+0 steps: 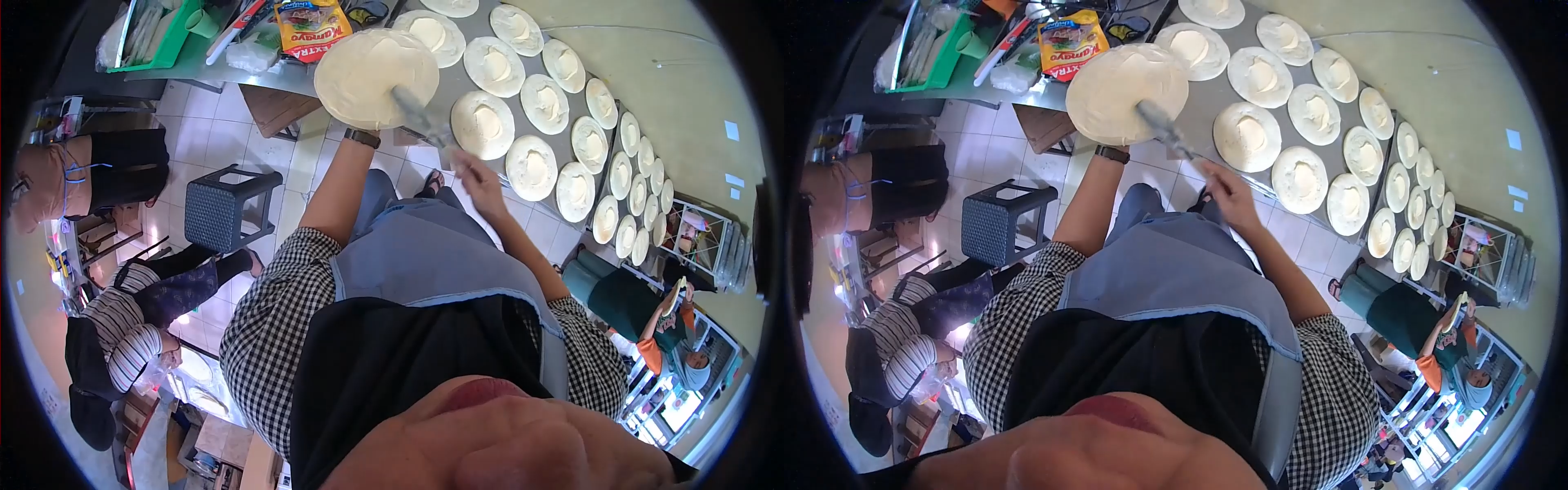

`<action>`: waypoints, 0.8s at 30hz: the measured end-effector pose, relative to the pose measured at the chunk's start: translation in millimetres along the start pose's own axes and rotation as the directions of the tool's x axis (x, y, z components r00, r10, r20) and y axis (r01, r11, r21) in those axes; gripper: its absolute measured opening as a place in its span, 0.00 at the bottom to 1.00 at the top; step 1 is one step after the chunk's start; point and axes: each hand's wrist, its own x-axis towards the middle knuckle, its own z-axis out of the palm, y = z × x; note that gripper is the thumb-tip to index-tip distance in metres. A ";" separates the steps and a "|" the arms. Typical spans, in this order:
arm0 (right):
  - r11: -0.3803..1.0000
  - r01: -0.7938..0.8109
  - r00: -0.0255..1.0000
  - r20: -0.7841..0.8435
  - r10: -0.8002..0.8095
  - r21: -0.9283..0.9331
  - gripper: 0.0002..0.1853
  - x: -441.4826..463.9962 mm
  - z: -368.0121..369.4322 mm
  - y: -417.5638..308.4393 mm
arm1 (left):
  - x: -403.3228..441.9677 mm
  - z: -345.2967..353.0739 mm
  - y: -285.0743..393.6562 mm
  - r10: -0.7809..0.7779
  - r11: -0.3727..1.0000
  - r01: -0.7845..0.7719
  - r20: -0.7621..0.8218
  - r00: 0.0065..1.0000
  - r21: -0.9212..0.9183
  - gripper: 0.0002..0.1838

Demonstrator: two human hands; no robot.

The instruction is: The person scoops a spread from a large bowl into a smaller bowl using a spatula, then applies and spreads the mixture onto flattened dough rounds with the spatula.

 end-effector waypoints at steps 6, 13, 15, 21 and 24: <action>0.999 -0.019 0.996 -0.085 0.017 -0.026 0.19 35.3 0.2 -26.6 | 11.5 -7.4 1.6 -0.014 0.997 0.019 0.060 0.998 -0.072 0.38; 0.989 0.101 0.992 0.083 -0.092 -0.109 0.18 23.8 29.9 -31.3 | 9.6 -10.3 -4.5 -0.024 0.988 0.044 0.135 0.991 -0.151 0.38; 0.996 0.090 0.996 0.006 -0.090 -0.001 0.17 42.3 24.3 -42.4 | 14.0 -16.6 -3.9 -0.026 0.983 0.053 0.155 0.988 -0.174 0.38; 0.916 0.288 0.954 0.168 -0.249 -0.278 0.19 61.9 26.0 -72.7 | -4.6 -10.9 -20.7 -0.031 0.965 0.085 0.215 0.976 -0.246 0.38; 0.908 0.246 0.969 0.093 -0.228 -0.338 0.18 76.5 13.3 -84.4 | 4.3 1.8 -13.7 -0.032 0.954 0.102 0.245 0.969 -0.281 0.38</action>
